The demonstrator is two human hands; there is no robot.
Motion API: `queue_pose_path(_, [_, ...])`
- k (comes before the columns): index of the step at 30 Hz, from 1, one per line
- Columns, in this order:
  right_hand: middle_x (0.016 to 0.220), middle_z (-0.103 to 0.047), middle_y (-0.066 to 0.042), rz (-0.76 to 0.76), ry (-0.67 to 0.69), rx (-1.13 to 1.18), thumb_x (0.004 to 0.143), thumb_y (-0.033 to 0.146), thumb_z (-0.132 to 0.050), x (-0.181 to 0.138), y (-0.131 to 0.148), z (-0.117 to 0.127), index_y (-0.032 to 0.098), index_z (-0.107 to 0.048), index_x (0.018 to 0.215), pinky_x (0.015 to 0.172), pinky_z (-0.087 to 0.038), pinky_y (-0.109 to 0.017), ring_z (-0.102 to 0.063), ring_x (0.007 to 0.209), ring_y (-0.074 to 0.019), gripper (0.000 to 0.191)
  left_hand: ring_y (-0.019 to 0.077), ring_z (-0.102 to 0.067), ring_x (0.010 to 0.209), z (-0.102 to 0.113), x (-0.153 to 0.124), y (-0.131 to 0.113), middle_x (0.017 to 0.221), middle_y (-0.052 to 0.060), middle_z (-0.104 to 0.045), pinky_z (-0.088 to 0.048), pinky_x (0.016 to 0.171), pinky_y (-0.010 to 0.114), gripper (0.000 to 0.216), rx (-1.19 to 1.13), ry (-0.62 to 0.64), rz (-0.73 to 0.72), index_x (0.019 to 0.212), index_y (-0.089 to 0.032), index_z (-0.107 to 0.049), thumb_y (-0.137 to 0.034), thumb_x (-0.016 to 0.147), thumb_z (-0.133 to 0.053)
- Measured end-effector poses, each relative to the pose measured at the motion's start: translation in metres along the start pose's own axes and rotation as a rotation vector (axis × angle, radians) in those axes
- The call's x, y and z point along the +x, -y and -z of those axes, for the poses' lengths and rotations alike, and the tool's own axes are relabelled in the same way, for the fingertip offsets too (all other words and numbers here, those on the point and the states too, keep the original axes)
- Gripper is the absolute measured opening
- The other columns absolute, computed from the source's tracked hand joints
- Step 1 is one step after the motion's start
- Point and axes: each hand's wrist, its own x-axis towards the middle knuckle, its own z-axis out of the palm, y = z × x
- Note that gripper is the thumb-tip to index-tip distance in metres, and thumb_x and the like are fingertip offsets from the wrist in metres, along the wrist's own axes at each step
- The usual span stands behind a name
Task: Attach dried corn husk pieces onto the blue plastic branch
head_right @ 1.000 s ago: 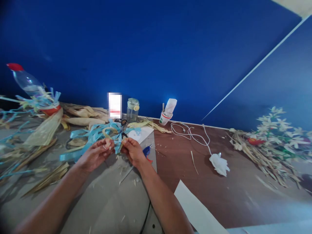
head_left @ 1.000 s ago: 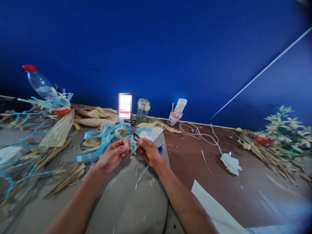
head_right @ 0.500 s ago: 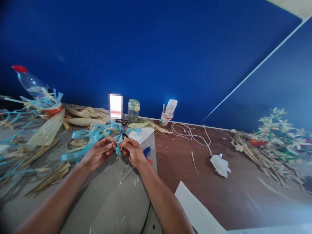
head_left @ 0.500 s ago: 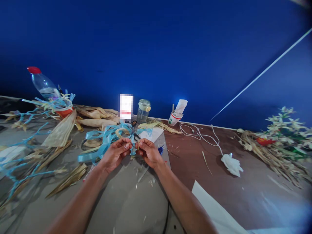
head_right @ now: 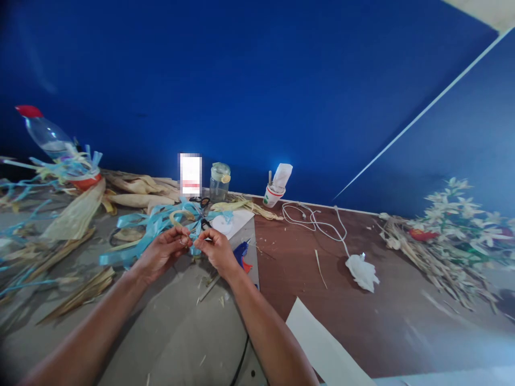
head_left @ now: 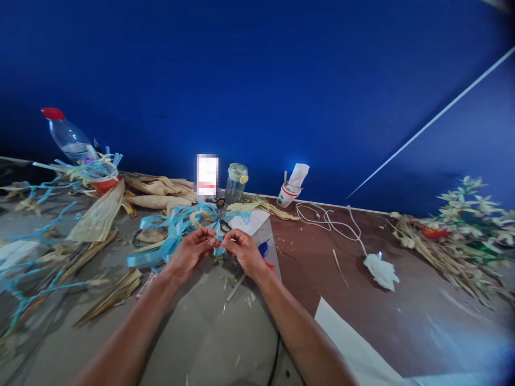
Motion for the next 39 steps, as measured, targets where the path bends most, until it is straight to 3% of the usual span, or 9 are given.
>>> queue_pose_path(6, [0.053, -0.052, 0.006, -0.024, 0.049, 0.013, 0.063, 0.037, -0.072, 0.001, 0.006, -0.003, 0.017, -0.068, 0.08, 0.048, -0.027, -0.021, -0.038, 0.048, -0.0064, 0.027, 0.009, -0.05, 0.05, -0.006, -0.002, 0.003, 0.063, -0.003, -0.061, -0.032, 0.047, 0.02, 0.045, 0.219, 0.02, 0.002, 0.1, -0.018, -0.052, -0.028, 0.063, -0.077])
queue_pose_path(11, [0.059, -0.06, 0.002, 0.011, 0.09, -0.073, 0.066, 0.033, -0.069, 0.001, 0.003, -0.002, 0.018, -0.066, 0.071, 0.058, -0.038, -0.024, -0.051, 0.057, -0.0102, 0.016, 0.007, -0.045, 0.044, -0.005, 0.002, 0.006, 0.062, -0.004, -0.06, -0.028, 0.044, 0.019, 0.049, 0.285, 0.067, 0.008, 0.102, -0.018, -0.051, -0.027, 0.061, -0.076])
queue_pose_path(18, [0.052, -0.048, 0.006, 0.024, -0.03, -0.168, 0.066, 0.038, -0.068, 0.005, -0.005, 0.002, 0.018, -0.059, 0.063, 0.053, -0.03, -0.022, -0.037, 0.053, -0.008, 0.023, 0.0075, -0.044, 0.047, -0.001, 0.003, 0.006, 0.062, -0.003, -0.059, -0.029, 0.045, 0.02, 0.04, 0.341, 0.106, -0.047, 0.1, -0.016, -0.054, -0.027, 0.066, -0.072])
queue_pose_path(31, [0.056, -0.046, 0.004, 0.192, -0.128, -0.515, 0.076, 0.042, -0.055, 0.003, -0.009, 0.0, 0.018, -0.05, 0.061, 0.054, -0.032, -0.023, -0.04, 0.055, -0.0099, 0.029, 0.0084, -0.046, 0.051, -0.002, 0.004, 0.011, 0.068, 0.001, -0.062, -0.032, 0.047, 0.02, 0.024, 0.458, 0.102, -0.116, 0.088, -0.014, -0.062, -0.025, 0.068, -0.069])
queue_pose_path(39, [0.055, -0.045, 0.004, 0.264, -0.228, -0.621, 0.077, 0.039, -0.054, 0.0, -0.013, -0.004, 0.019, -0.046, 0.058, 0.054, -0.033, -0.023, -0.041, 0.054, -0.0107, 0.029, 0.0076, -0.038, 0.048, -0.004, 0.005, 0.015, 0.057, -0.002, -0.055, -0.028, 0.046, 0.021, 0.017, 0.521, 0.072, -0.118, 0.076, -0.013, -0.065, -0.026, 0.065, -0.067])
